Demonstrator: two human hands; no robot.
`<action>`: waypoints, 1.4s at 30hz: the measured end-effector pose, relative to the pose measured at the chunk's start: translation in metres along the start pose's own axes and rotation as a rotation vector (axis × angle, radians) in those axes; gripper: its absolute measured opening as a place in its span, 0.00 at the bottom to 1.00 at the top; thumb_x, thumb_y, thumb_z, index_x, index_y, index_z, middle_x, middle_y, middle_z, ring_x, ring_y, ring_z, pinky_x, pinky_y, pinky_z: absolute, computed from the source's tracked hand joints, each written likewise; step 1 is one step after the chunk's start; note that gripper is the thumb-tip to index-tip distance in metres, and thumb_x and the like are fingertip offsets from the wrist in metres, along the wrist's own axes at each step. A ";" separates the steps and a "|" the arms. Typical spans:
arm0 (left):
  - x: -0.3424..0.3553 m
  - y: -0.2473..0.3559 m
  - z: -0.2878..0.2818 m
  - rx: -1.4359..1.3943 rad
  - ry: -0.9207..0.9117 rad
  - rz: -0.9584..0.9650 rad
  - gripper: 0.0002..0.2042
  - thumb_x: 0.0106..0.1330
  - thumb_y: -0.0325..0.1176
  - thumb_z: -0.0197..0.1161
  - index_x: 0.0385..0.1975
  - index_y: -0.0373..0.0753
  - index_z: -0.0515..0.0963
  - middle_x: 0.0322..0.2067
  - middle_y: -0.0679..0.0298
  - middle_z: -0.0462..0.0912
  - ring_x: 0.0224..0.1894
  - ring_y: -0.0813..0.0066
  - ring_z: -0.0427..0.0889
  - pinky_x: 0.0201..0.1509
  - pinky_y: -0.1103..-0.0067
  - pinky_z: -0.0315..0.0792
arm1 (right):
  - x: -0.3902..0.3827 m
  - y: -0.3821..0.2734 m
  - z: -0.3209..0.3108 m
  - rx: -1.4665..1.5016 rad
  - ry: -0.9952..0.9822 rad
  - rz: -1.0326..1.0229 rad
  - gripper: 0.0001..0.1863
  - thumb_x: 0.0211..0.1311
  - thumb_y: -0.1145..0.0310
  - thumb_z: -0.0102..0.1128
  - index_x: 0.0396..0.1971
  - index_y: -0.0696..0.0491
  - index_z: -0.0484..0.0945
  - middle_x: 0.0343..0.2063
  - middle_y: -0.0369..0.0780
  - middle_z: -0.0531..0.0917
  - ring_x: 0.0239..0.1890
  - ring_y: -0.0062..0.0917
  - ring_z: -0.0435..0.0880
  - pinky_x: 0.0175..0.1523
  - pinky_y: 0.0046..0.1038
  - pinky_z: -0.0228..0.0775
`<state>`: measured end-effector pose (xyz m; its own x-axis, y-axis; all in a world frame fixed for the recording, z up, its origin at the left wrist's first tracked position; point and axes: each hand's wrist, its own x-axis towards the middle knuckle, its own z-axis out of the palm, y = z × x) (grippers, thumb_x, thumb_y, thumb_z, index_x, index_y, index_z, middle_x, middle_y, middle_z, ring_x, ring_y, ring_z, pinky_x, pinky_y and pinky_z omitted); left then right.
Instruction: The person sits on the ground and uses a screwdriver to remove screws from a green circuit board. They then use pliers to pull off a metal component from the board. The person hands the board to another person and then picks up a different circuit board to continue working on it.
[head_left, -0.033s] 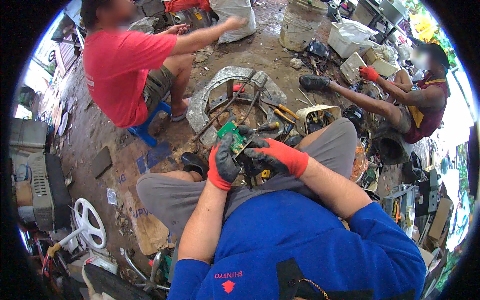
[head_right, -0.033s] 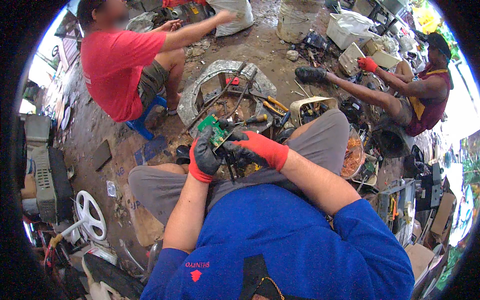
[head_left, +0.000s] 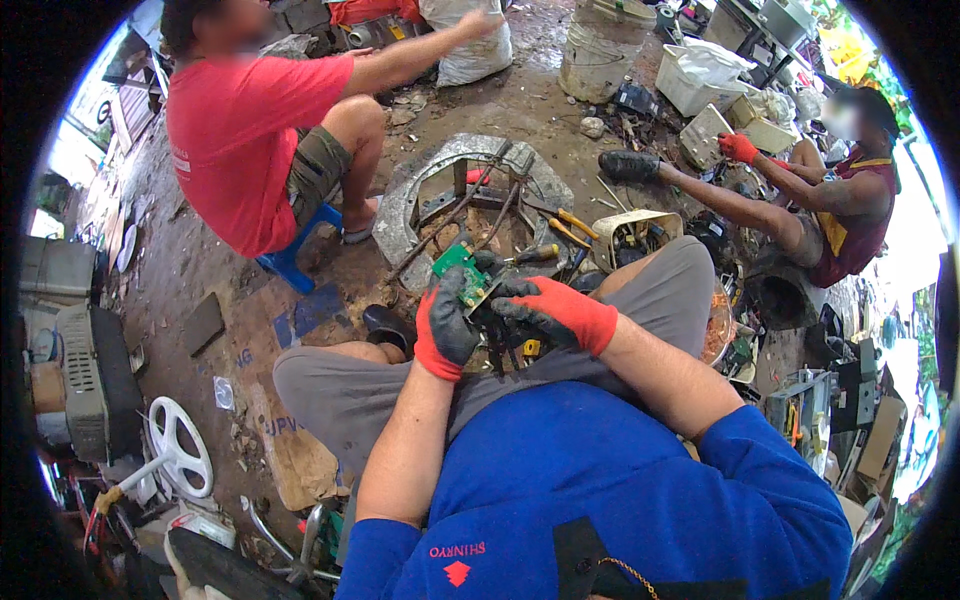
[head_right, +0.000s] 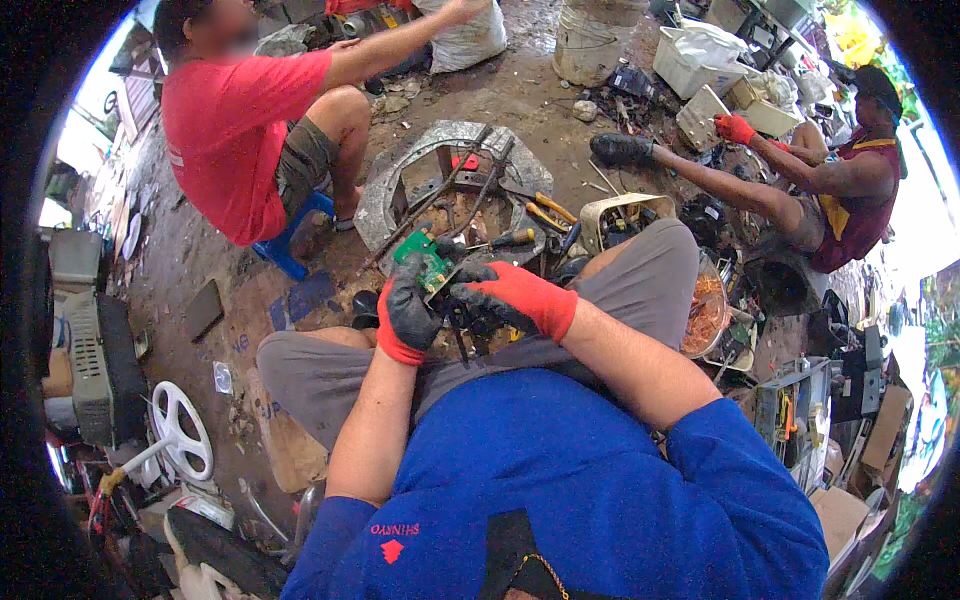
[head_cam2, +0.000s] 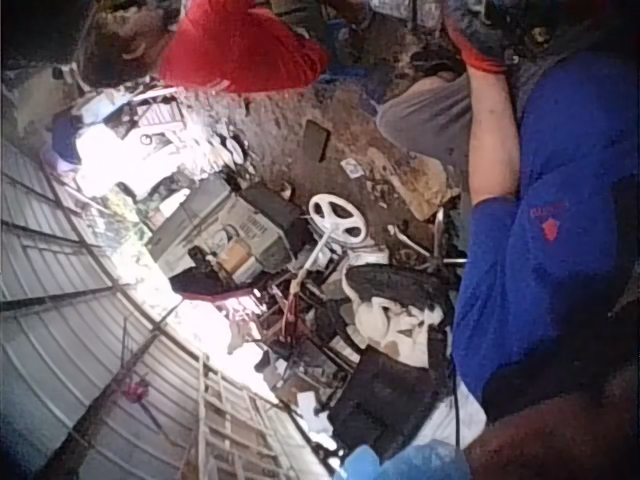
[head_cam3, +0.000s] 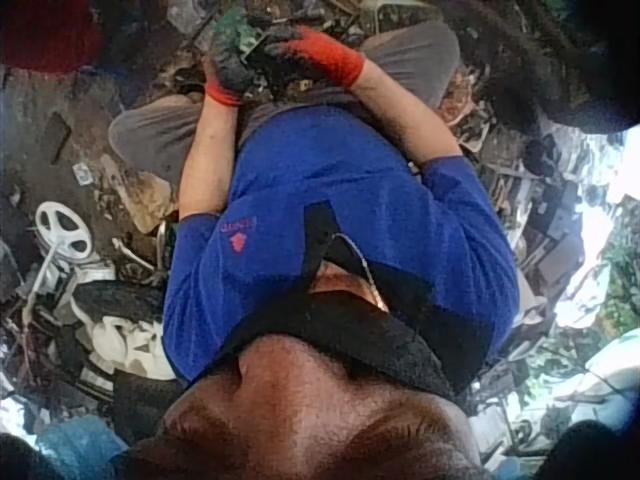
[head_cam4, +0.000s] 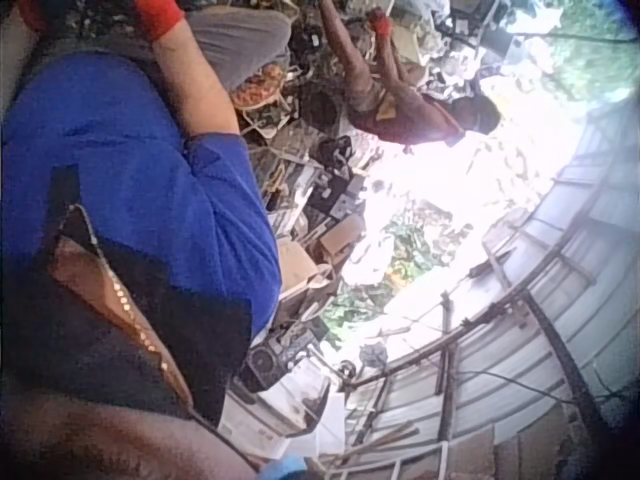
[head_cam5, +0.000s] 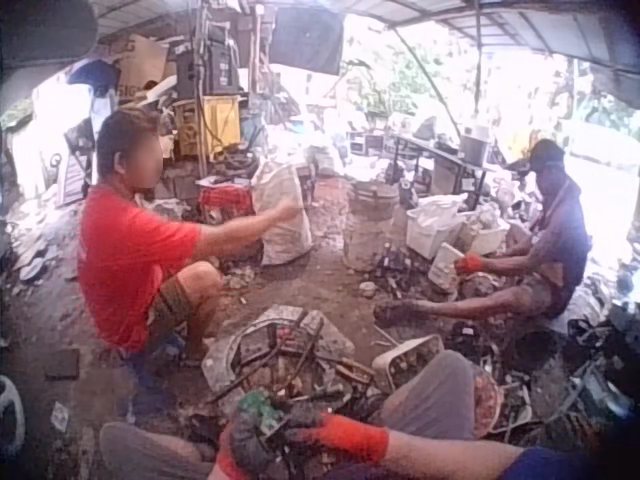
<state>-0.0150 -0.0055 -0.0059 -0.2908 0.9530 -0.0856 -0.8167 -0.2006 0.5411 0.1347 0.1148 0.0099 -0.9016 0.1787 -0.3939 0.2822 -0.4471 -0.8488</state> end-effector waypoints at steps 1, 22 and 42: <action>0.001 -0.001 -0.002 0.027 0.044 0.035 0.21 0.77 0.43 0.46 0.57 0.33 0.71 0.51 0.50 0.80 0.51 0.54 0.82 0.54 0.62 0.79 | -0.001 -0.002 -0.002 -0.036 -0.030 -0.009 0.20 0.68 0.69 0.60 0.58 0.56 0.75 0.48 0.33 0.81 0.45 0.16 0.79 0.51 0.24 0.73; 0.000 -0.005 -0.004 -0.154 0.036 0.059 0.21 0.78 0.42 0.45 0.64 0.39 0.66 0.55 0.51 0.78 0.55 0.53 0.80 0.57 0.59 0.77 | -0.001 -0.009 0.008 -0.027 0.048 0.020 0.17 0.68 0.67 0.60 0.53 0.57 0.77 0.45 0.35 0.83 0.45 0.17 0.80 0.50 0.25 0.74; 0.004 -0.010 -0.014 -0.043 0.069 0.052 0.21 0.77 0.45 0.46 0.58 0.35 0.71 0.51 0.50 0.79 0.52 0.53 0.81 0.51 0.63 0.81 | -0.002 -0.015 0.015 -0.122 -0.005 -0.131 0.15 0.64 0.68 0.63 0.49 0.56 0.80 0.40 0.33 0.84 0.40 0.15 0.78 0.46 0.24 0.72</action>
<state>-0.0151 -0.0029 -0.0227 -0.3656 0.9235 -0.1162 -0.8199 -0.2604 0.5099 0.1276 0.1081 0.0289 -0.9350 0.2237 -0.2754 0.1995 -0.3104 -0.9294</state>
